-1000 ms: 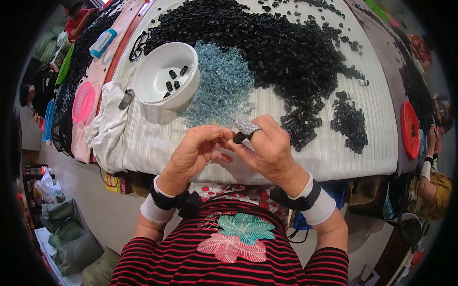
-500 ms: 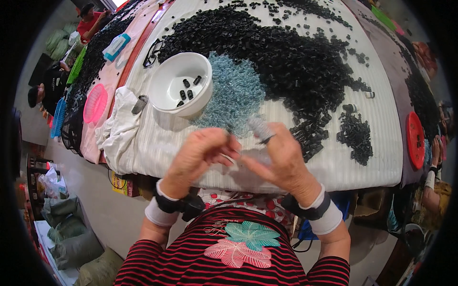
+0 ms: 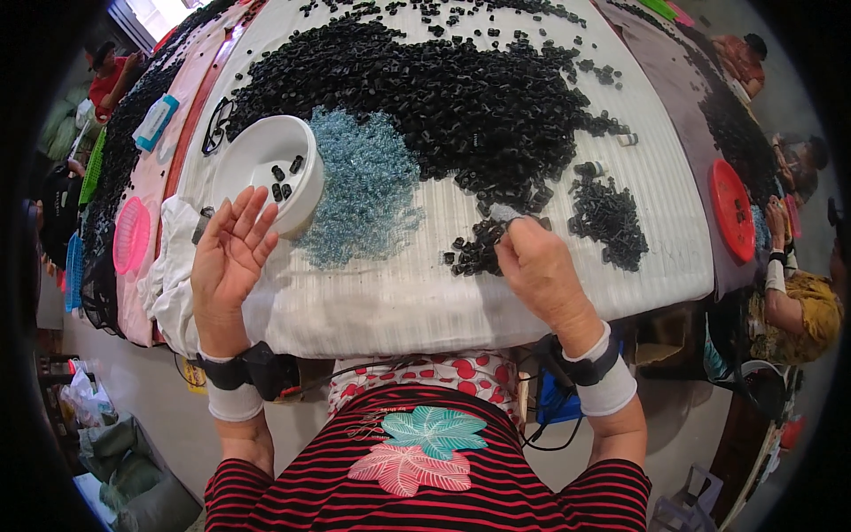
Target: Sorting small black shoe components from a large pile on a table.
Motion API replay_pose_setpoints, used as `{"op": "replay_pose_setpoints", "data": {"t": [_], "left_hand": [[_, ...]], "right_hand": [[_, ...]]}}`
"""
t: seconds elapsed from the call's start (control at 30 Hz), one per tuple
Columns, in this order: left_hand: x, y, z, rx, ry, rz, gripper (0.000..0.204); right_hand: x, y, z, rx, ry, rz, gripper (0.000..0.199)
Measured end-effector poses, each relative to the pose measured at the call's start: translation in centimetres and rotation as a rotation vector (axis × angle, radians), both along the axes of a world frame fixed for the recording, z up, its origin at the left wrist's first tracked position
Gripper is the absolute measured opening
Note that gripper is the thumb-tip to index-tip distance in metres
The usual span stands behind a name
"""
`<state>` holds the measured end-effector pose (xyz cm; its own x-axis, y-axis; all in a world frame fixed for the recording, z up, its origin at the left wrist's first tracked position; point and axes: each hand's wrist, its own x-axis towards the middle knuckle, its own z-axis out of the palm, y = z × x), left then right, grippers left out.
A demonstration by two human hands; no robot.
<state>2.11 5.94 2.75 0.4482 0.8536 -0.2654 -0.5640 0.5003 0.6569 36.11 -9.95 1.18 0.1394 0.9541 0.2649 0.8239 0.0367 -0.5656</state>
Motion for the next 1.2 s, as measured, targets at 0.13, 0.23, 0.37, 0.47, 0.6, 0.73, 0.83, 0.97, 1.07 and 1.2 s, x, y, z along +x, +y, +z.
{"op": "replay_pose_setpoints", "data": {"t": [0.13,0.23,0.37,0.47,0.6,0.73,0.83,0.97,1.07,1.2], "left_hand": [[1.2,-2.0,-1.0,0.018,-0.136,-0.153,0.033],[3.7,-3.9,-1.6,-0.069,-0.031,-0.205,0.029],[5.3,-5.7,-2.6,-0.136,0.031,-0.289,0.025],[5.6,-6.3,-3.4,-0.205,0.045,-0.347,0.025],[6.6,-6.8,-3.7,-0.233,0.053,-0.398,0.024],[6.7,-6.7,-3.9,-0.213,0.072,-0.408,0.023],[6.6,-6.7,-3.8,-0.21,0.074,-0.405,0.023],[6.7,-6.7,-3.8,-0.214,0.049,-0.421,0.021],[6.6,-6.7,-4.2,-0.222,0.066,-0.42,0.021],[6.3,-7.2,-4.0,-0.231,0.057,-0.418,0.02]], "right_hand": [[-0.8,0.8,-1.1,-0.073,-0.027,0.09,0.013],[-1.3,2.3,-1.1,-0.075,0.034,0.094,0.013],[-0.5,2.7,-0.3,0.081,0.07,0.019,0.01],[-1.6,1.7,0.5,-0.021,0.178,0.131,0.009],[-2.7,1.5,-0.1,-0.109,0.195,0.275,0.009],[-2.0,2.1,-0.6,-0.068,0.129,0.177,0.008],[-2.0,2.2,0.1,-0.06,0.176,0.138,0.007],[-0.8,3.6,0.8,0.047,0.001,0.153,0.008],[-0.2,4.9,1.7,0.049,-0.12,0.157,0.011],[0.0,6.5,1.9,0.084,-0.22,0.194,0.012]]}}
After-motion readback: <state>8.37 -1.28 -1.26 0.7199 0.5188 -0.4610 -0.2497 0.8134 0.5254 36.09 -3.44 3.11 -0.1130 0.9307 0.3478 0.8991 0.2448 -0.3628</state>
